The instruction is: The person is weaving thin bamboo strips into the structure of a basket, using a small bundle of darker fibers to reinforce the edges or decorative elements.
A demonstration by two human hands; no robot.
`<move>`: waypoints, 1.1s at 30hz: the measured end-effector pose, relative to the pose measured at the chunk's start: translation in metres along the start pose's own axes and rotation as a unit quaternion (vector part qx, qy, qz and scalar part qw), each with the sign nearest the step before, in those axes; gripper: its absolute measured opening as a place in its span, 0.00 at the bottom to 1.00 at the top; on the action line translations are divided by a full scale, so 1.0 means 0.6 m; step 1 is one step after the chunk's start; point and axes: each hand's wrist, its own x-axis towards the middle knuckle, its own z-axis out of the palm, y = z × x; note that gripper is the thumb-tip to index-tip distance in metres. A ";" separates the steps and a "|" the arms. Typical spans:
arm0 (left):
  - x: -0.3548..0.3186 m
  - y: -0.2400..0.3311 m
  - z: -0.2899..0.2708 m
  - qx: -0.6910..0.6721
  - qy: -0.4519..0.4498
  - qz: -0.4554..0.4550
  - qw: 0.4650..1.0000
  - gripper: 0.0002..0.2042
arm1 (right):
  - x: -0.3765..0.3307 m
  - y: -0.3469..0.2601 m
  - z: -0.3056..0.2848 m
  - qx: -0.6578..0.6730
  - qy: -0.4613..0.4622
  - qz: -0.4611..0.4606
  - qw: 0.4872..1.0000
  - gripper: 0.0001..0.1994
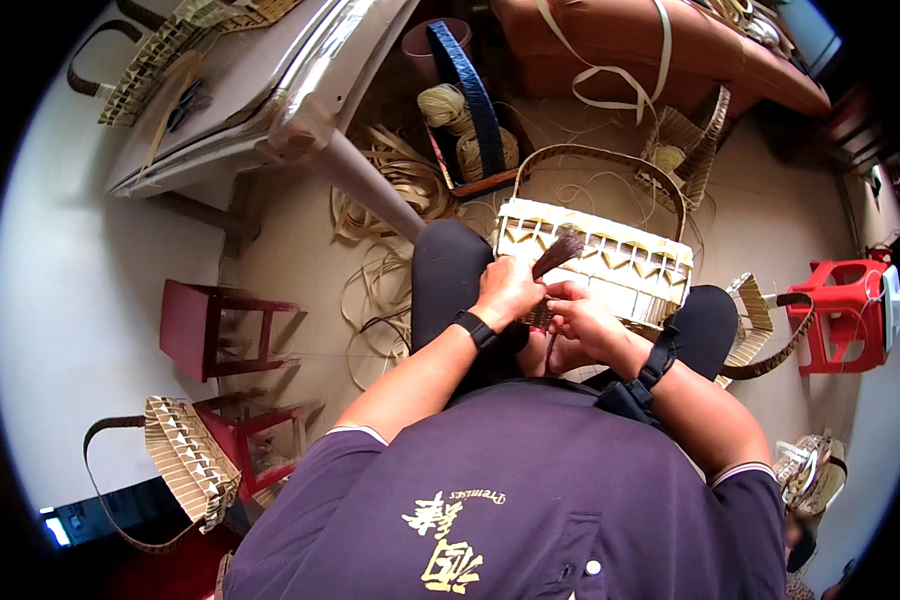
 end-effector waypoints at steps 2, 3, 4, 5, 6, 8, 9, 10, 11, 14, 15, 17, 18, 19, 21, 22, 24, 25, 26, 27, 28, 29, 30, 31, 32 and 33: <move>0.000 0.002 -0.002 -0.027 0.002 0.008 1.000 0.14 | -0.007 -0.013 -0.006 -0.002 -0.009 -0.009 1.000 0.18; 0.003 -0.004 -0.007 -0.033 0.001 0.012 0.999 0.14 | -0.010 -0.019 -0.009 -0.002 -0.013 -0.014 1.000 0.19; 0.006 -0.011 -0.013 -0.040 0.001 0.015 0.999 0.14 | -0.010 -0.019 -0.017 -0.029 -0.033 -0.024 0.999 0.20; 0.006 -0.021 -0.021 -0.131 -0.013 0.041 0.990 0.14 | -0.008 -0.018 -0.022 -0.056 -0.034 -0.025 0.998 0.20; 0.011 -0.030 -0.031 -0.204 -0.019 0.045 0.978 0.14 | -0.005 -0.015 -0.029 -0.083 -0.033 -0.026 0.996 0.20; 0.021 -0.044 -0.052 -0.350 -0.034 0.054 0.934 0.13 | 0.001 -0.008 -0.049 -0.195 -0.039 -0.048 0.979 0.21; 0.020 -0.042 -0.079 -0.413 -0.053 0.038 0.909 0.14 | -0.004 -0.013 -0.050 -0.276 -0.042 -0.097 0.955 0.20; 0.012 -0.030 -0.116 -0.453 -0.081 0.015 0.887 0.14 | -0.010 -0.019 -0.051 -0.358 -0.034 -0.148 0.921 0.19; 0.008 -0.028 -0.141 -0.477 -0.106 -0.004 0.872 0.15 | -0.016 -0.027 -0.048 -0.435 -0.021 -0.199 0.878 0.19; 0.004 -0.059 -0.162 -0.533 -0.183 -0.040 0.825 0.18 | -0.024 -0.065 -0.018 -0.680 0.024 -0.286 0.675 0.16; 0.003 -0.063 -0.159 -0.553 -0.205 -0.038 0.806 0.18 | -0.020 -0.070 -0.018 -0.718 0.041 -0.305 0.625 0.15; 0.001 -0.072 -0.147 -0.577 -0.232 -0.027 0.783 0.18 | -0.003 -0.079 -0.022 -0.739 0.024 -0.304 0.601 0.10; -0.003 -0.077 -0.139 -0.581 -0.241 -0.025 0.777 0.18 | 0.000 -0.079 -0.024 -0.738 0.019 -0.306 0.601 0.08; -0.004 -0.078 -0.128 -0.590 -0.251 -0.023 0.767 0.18 | 0.005 -0.080 -0.026 -0.737 0.014 -0.309 0.600 0.08; -0.008 -0.080 -0.108 -0.594 -0.260 -0.020 0.761 0.18 | 0.025 -0.075 -0.041 -0.591 0.042 -0.323 0.738 0.06; -0.012 -0.077 -0.101 -0.592 -0.261 -0.017 0.762 0.18 | 0.046 -0.065 -0.058 -0.470 0.050 -0.303 0.828 0.06; -0.019 -0.072 -0.081 -0.592 -0.280 -0.014 0.756 0.17 | 0.064 -0.058 -0.073 -0.243 0.042 -0.237 0.940 0.07; -0.023 -0.071 -0.072 -0.591 -0.284 -0.013 0.755 0.17 | 0.060 -0.062 -0.071 -0.168 0.024 -0.212 0.962 0.08; -0.024 -0.070 -0.065 -0.588 -0.286 -0.012 0.756 0.17 | 0.056 -0.068 -0.070 -0.092 0.010 -0.187 0.978 0.08; -0.026 -0.061 -0.061 -0.583 -0.283 -0.006 0.762 0.16 | 0.059 -0.073 -0.069 -0.071 0.004 -0.180 0.981 0.09; -0.029 -0.052 -0.058 -0.575 -0.269 0.000 0.772 0.16 | 0.061 -0.076 -0.068 -0.050 -0.002 -0.172 0.984 0.10; -0.030 -0.044 -0.055 -0.570 -0.260 0.004 0.779 0.16 | 0.063 -0.082 -0.068 -0.028 -0.007 -0.161 0.986 0.10; -0.032 -0.036 -0.053 -0.565 -0.249 0.007 0.786 0.16 | 0.062 -0.082 -0.069 -0.018 -0.010 -0.149 0.989 0.10; -0.028 -0.034 -0.055 -0.566 -0.246 0.012 0.787 0.16 | 0.061 -0.083 -0.070 -0.014 -0.011 -0.142 0.990 0.10; -0.024 -0.031 -0.057 -0.566 -0.242 0.017 0.788 0.16 | 0.060 -0.085 -0.072 -0.009 -0.013 -0.135 0.991 0.10; -0.023 -0.031 -0.056 -0.558 -0.242 0.022 0.793 0.16 | 0.058 -0.086 -0.077 -0.004 -0.015 -0.131 0.991 0.10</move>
